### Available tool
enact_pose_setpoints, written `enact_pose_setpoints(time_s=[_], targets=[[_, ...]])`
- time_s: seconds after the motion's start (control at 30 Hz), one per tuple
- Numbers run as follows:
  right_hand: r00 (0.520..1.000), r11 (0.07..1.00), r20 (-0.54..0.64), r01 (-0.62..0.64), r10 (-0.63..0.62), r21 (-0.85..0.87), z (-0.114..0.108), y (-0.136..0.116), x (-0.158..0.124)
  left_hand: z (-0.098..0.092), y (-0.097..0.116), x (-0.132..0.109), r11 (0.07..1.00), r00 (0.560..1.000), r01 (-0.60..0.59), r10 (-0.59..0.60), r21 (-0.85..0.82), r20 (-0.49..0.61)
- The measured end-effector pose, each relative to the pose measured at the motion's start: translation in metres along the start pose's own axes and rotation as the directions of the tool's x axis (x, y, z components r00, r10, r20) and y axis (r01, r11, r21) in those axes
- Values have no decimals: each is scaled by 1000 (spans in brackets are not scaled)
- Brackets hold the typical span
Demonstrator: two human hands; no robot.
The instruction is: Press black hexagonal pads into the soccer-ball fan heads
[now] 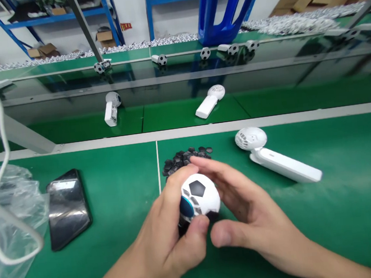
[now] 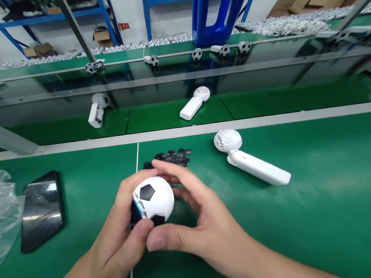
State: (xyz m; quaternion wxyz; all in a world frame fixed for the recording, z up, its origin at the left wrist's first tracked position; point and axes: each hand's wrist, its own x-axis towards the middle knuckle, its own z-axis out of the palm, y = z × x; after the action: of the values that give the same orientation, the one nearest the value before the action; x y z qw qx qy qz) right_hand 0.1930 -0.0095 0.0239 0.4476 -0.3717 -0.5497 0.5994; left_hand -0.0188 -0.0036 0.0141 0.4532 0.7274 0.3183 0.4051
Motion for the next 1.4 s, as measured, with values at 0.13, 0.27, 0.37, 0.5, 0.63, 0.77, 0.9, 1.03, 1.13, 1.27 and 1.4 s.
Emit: enact_pose_setpoints(time_s=[0.13, 0.27, 0.37, 0.5, 0.63, 0.77, 0.9, 1.03, 1.13, 1.27, 1.4], targets=[[990, 985, 18, -139, 138, 104, 2, -1, 1, 3, 0, -1, 1000, 1000, 4, -4, -4, -11], [993, 988, -29, -107, 111, 113, 10, -7, -2, 8, -1, -9, 1000, 999, -31, 31, -2, -36], [998, 997, -54, -23, 27, 76, 16, -7, -8, 15, -7, -20, 996, 991, -37, 47, 77, -124], [998, 997, -65, 20, -14, 80, 19, -4, -12, 22, -13, -25, 980, 978, -109, 136, 165, -156], [997, 994, 42, -73, 70, 78, 1, -6, 5, 14, -5, -10, 997, 994, -30, 38, 73, -100], [994, 928, 92, 90, -60, -362, -39, 2, 32, -1, 9, 2, 916, 946, 298, -321, -267, -46], [978, 645, -56, 88, -200, -759, -73, 23, 50, -4, 15, 6, 718, 812, 448, -576, -533, -93], [978, 549, -39, 81, -205, -832, -82, 37, 56, 2, 16, 11, 658, 779, 482, -624, -579, -62], [972, 507, -33, 92, -232, -857, -80, 37, 55, 5, 13, 13, 658, 804, 482, -595, -578, -7], [953, 526, -61, 110, -297, -844, -77, 31, 49, 3, 7, 12, 775, 845, 397, -518, -492, -133], [937, 645, -85, 165, -338, -746, -62, 23, 43, 0, 2, 8, 909, 878, 315, -389, -274, -279]])
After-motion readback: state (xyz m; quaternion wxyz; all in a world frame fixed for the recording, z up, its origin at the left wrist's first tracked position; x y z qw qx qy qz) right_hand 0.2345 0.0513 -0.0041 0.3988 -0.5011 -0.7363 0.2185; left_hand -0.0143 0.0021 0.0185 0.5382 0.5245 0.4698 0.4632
